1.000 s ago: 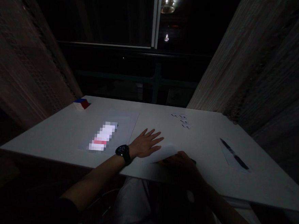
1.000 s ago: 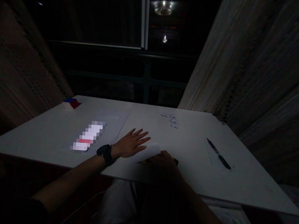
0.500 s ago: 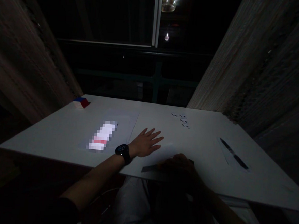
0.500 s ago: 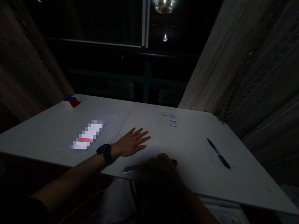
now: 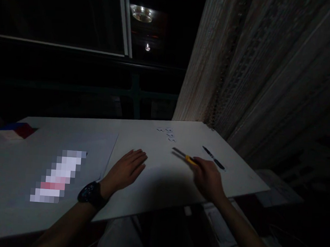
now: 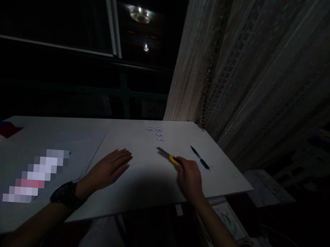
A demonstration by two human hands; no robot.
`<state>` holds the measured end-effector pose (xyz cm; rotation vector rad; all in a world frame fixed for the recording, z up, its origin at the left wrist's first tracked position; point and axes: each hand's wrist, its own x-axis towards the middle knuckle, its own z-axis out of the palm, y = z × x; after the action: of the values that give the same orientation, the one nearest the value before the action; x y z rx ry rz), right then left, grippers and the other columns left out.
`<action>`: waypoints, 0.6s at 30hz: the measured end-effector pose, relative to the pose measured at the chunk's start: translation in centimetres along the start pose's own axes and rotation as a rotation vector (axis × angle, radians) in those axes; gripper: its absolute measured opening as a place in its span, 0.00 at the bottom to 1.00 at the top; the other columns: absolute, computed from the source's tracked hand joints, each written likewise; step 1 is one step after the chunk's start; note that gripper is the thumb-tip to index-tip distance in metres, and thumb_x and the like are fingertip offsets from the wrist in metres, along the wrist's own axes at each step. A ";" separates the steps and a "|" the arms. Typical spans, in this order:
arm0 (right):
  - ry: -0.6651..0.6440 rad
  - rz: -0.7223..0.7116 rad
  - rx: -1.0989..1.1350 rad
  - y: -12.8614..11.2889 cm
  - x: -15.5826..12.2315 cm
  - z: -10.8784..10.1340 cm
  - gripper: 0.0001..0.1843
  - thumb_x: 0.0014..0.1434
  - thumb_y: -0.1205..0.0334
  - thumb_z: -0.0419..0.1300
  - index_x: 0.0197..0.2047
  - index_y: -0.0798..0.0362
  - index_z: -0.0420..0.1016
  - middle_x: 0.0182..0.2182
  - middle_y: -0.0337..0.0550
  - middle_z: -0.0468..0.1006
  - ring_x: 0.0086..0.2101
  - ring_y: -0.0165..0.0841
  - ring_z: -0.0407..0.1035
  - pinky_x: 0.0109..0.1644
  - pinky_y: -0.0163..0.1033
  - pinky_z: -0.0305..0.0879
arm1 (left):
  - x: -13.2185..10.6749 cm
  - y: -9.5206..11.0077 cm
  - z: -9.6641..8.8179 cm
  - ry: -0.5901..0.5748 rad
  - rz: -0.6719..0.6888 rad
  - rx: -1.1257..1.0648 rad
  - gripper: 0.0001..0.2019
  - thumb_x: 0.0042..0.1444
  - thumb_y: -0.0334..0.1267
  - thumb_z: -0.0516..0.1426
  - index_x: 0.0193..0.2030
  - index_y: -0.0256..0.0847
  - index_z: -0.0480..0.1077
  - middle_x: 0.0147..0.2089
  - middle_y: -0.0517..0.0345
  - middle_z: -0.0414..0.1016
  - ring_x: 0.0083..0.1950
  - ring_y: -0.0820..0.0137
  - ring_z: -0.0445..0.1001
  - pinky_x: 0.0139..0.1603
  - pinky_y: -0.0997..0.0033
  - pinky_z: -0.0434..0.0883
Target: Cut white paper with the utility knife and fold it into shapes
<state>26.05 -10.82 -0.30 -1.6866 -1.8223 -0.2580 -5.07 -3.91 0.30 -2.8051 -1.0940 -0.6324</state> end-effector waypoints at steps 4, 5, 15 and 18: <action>0.054 0.252 -0.199 3.6 2.0 -1.9 0.20 0.58 0.62 0.48 0.52 0.59 0.66 0.37 0.54 0.75 0.38 0.43 0.67 0.41 0.46 0.61 | 0.0 0.9 -0.5 0.027 0.005 -0.011 0.20 0.59 0.46 0.46 0.55 0.42 0.63 0.56 0.53 0.67 0.59 0.64 0.61 0.59 0.56 0.59; 0.062 0.293 -0.211 4.2 2.4 -2.1 0.21 0.58 0.62 0.47 0.53 0.60 0.65 0.39 0.56 0.74 0.39 0.44 0.67 0.42 0.46 0.61 | -0.1 1.3 -0.6 0.014 0.002 -0.006 0.21 0.58 0.47 0.47 0.55 0.43 0.63 0.55 0.52 0.67 0.58 0.63 0.62 0.58 0.56 0.60; -0.029 0.453 -0.171 6.1 3.4 -1.4 0.23 0.61 0.61 0.43 0.56 0.62 0.60 0.45 0.60 0.70 0.44 0.42 0.66 0.45 0.42 0.59 | -1.4 4.0 0.9 -0.048 0.072 0.014 0.18 0.59 0.41 0.48 0.54 0.41 0.64 0.53 0.47 0.69 0.53 0.61 0.68 0.51 0.56 0.66; -0.017 0.442 -0.122 5.9 3.2 -1.4 0.24 0.60 0.60 0.44 0.56 0.63 0.61 0.45 0.61 0.70 0.44 0.43 0.66 0.45 0.43 0.59 | -1.3 4.1 0.9 -0.020 0.051 -0.031 0.17 0.58 0.38 0.49 0.54 0.41 0.63 0.52 0.47 0.69 0.52 0.62 0.68 0.50 0.58 0.67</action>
<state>32.12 -7.96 0.99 -2.1276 -1.4182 -0.1676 -2.87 -7.63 -0.67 -2.8617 -1.0213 -0.6233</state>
